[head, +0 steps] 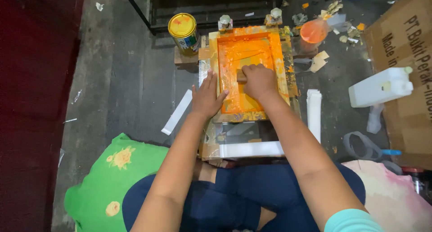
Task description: The person sits on the floor and uses a squeegee to spread orange ink across a screen printing frame. They then lift the frame to reveal a printed white strip, which they inspect and fold.
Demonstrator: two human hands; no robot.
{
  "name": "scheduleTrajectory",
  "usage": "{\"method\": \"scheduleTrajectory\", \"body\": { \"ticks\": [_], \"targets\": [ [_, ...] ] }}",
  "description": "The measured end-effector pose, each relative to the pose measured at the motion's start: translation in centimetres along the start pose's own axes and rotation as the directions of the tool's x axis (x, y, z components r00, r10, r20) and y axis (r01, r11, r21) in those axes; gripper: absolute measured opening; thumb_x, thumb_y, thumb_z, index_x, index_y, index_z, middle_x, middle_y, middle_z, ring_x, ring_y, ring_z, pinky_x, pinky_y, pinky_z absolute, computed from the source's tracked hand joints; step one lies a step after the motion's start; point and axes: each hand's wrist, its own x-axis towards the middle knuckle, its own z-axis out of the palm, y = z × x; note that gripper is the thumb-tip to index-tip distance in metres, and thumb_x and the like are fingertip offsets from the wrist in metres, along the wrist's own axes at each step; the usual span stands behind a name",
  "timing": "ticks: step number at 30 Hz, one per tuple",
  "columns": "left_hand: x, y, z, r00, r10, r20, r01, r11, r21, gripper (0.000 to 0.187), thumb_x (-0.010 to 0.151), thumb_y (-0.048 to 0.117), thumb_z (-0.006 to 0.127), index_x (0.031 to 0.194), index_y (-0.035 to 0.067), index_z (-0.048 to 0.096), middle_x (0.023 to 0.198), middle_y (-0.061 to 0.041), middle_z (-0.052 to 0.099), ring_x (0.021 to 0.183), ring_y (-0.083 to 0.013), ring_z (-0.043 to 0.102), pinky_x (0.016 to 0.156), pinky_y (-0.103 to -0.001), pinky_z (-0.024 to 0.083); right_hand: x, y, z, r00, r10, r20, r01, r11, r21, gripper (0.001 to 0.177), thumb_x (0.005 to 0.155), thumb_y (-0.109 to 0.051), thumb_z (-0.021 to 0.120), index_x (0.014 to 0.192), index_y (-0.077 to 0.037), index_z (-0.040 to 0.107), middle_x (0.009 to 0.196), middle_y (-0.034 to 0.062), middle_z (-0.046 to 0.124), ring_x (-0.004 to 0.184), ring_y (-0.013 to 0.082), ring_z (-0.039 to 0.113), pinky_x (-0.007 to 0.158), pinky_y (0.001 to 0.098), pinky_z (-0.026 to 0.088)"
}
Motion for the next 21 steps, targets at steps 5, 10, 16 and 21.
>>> {"method": "scheduleTrajectory", "body": {
  "ticks": [5, 10, 16, 21],
  "targets": [
    [-1.9, -0.4, 1.4, 0.999, -0.021, 0.03, 0.018, 0.996, 0.085, 0.079, 0.104, 0.062, 0.034, 0.164, 0.012, 0.019, 0.172, -0.008, 0.017, 0.154, -0.028, 0.031, 0.123, -0.066, 0.014, -1.0, 0.4, 1.2, 0.992, -0.013, 0.128, 0.005, 0.998, 0.064, 0.068, 0.078, -0.006, 0.073, 0.144, -0.01, 0.057, 0.132, 0.0144, 0.064, 0.129, 0.0359, 0.056, 0.099, 0.0526, 0.052],
    [-5.8, -0.8, 3.1, 0.997, -0.03, 0.066, 0.023, 0.994, 0.104, 0.082, 0.103, 0.066, 0.032, 0.164, 0.014, 0.018, 0.171, -0.007, 0.022, 0.155, -0.0272, 0.028, 0.122, -0.066, 0.013, -4.2, -1.1, -0.4, 0.974, 0.0, 0.226, -0.011, 0.999, 0.047, 0.066, 0.079, -0.007, 0.07, 0.143, -0.008, 0.058, 0.126, 0.0146, 0.067, 0.121, 0.0365, 0.062, 0.094, 0.0533, 0.054],
    [-9.9, 0.1, 3.2, 0.996, -0.038, 0.079, 0.032, 0.997, 0.076, 0.077, 0.105, 0.061, 0.033, 0.165, 0.015, 0.018, 0.172, -0.005, 0.017, 0.157, -0.0253, 0.022, 0.124, -0.064, 0.012, -8.1, -3.0, -4.2, 0.942, -0.009, 0.335, -0.038, 0.99, 0.134, 0.051, 0.079, -0.007, 0.068, 0.13, -0.007, 0.07, 0.116, 0.0189, 0.073, 0.111, 0.0385, 0.069, 0.094, 0.0526, 0.056],
    [-10.2, 0.2, 3.4, 0.997, -0.029, 0.076, 0.014, 0.981, 0.191, 0.075, 0.105, 0.062, 0.032, 0.163, 0.015, 0.026, 0.172, -0.003, 0.017, 0.158, -0.0242, 0.02, 0.125, -0.063, 0.012, -9.0, -3.3, -4.3, 0.958, -0.003, 0.285, -0.051, 0.982, 0.179, 0.046, 0.082, -0.007, 0.066, 0.128, -0.006, 0.07, 0.111, 0.0208, 0.073, 0.107, 0.039, 0.071, 0.091, 0.0512, 0.057]
  ]
}}
